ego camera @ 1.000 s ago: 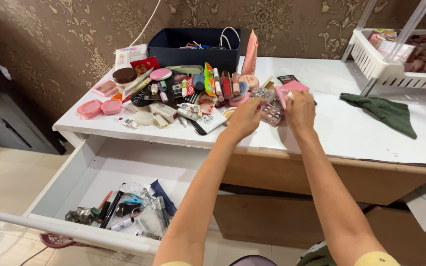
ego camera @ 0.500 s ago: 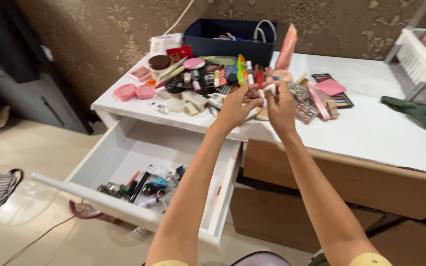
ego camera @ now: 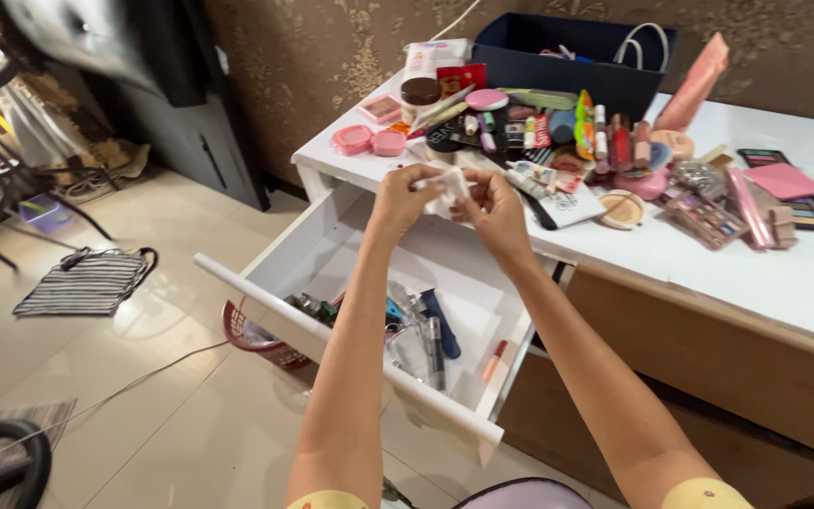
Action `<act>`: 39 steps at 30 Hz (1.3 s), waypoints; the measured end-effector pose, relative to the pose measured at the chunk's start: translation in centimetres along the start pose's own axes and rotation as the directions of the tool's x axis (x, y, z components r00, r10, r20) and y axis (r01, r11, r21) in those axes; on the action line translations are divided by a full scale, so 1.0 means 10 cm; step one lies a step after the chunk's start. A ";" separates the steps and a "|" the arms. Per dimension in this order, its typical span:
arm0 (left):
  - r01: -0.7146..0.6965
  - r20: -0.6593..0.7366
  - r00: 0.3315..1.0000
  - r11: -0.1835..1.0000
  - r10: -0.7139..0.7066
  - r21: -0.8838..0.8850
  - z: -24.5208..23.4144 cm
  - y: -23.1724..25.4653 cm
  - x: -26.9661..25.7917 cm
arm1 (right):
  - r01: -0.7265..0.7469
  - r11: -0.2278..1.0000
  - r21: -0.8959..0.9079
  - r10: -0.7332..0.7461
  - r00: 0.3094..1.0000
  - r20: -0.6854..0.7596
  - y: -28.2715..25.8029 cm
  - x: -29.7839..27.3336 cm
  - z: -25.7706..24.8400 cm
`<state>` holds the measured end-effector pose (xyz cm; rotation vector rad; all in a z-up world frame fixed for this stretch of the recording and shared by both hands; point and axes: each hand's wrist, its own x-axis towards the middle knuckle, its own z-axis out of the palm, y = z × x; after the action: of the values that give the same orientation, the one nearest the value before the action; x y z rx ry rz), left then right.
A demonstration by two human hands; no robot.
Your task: The person organizes cosmetics by picking up various items from a cluttered white desk and placing them into an open drawer. They handle tubes, compacts, and small containers one by one, moving them from the surface into the drawer. The person also wipes the inside of the drawer with a cloth before continuing to place items inside.
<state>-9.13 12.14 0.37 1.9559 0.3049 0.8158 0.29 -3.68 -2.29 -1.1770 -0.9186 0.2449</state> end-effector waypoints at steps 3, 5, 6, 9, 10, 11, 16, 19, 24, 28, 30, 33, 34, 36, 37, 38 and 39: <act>0.191 -0.250 0.942 0.971 -0.222 -0.141 -0.19 -0.21 -0.09 | -0.142 0.984 -0.111 0.154 0.982 0.112 0.26 -0.05 0.21; 0.160 -0.350 0.918 0.982 -0.185 -0.099 -0.30 -0.40 -0.15 | -0.197 0.930 -0.310 0.270 0.938 0.216 0.46 -0.07 0.31; 0.145 -0.397 0.903 0.986 -0.164 -0.077 -0.33 -0.50 -0.17 | -0.171 0.905 -0.390 0.291 0.917 0.273 0.56 -0.09 0.35; 0.113 -0.449 0.885 0.993 -0.122 -0.047 -0.38 -0.74 -0.20 | -0.010 0.821 -0.571 0.297 0.862 0.411 0.83 -0.12 0.51; 0.129 -0.481 0.869 0.992 -0.116 -0.006 -0.40 -0.77 -0.20 | 0.079 0.795 -0.602 0.255 0.857 0.449 0.91 -0.10 0.59; 0.147 -0.513 0.851 0.988 -0.109 0.034 -0.40 -0.78 -0.20 | 0.167 0.762 -0.625 0.215 0.846 0.488 0.97 -0.11 0.65; 0.245 -0.471 0.865 0.965 -0.174 0.093 -0.41 -0.75 -0.22 | 0.276 0.613 -0.740 0.238 0.828 0.507 1.09 -0.27 0.91; 0.195 -0.409 0.910 0.935 -0.060 0.297 -0.43 -0.84 -0.25 | 0.325 0.593 -0.736 0.148 0.855 0.497 1.19 -0.43 0.93; 0.139 -0.419 0.904 0.874 0.080 0.465 -0.42 -1.01 -0.22 | 0.174 0.630 -0.757 0.232 0.888 0.398 1.48 -0.35 0.83; 0.195 -0.433 0.901 0.858 0.035 0.475 -0.42 -1.01 -0.26 | -0.013 0.801 -0.598 0.297 0.876 0.379 1.46 -0.21 0.67; 0.246 -0.448 0.894 0.849 -0.012 0.468 -0.43 -0.96 -0.27 | -0.164 0.866 -0.473 0.355 0.867 0.349 1.35 -0.17 0.65; 0.255 -0.421 0.906 0.837 -0.032 0.484 -0.44 -0.88 -0.31 | -0.305 0.898 -0.318 0.405 0.854 0.326 1.12 -0.16 0.65; 0.251 -0.418 0.908 0.839 -0.031 0.483 -0.44 -0.86 -0.31 | -0.313 0.909 -0.276 0.394 0.860 0.324 1.05 -0.16 0.66; 0.246 -0.411 0.911 0.842 -0.032 0.480 -0.43 -0.84 -0.32 | -0.307 0.929 -0.206 0.360 0.877 0.319 0.97 -0.15 0.67; 0.230 -0.404 0.914 0.847 -0.019 0.480 -0.42 -0.83 -0.32 | -0.293 0.939 -0.178 0.337 0.888 0.315 0.96 -0.14 0.67; 0.214 -0.398 0.918 0.851 -0.007 0.479 -0.42 -0.82 -0.33 | -0.279 0.949 -0.150 0.313 0.898 0.310 0.96 -0.12 0.66; 0.198 -0.390 0.921 0.856 0.005 0.478 -0.42 -0.82 -0.34 | -0.262 0.958 -0.113 0.284 0.911 0.298 0.98 -0.10 0.65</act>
<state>-13.42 17.41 -6.66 2.2297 0.9312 1.1322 -2.31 4.13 -10.80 -1.3577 -1.0411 0.6455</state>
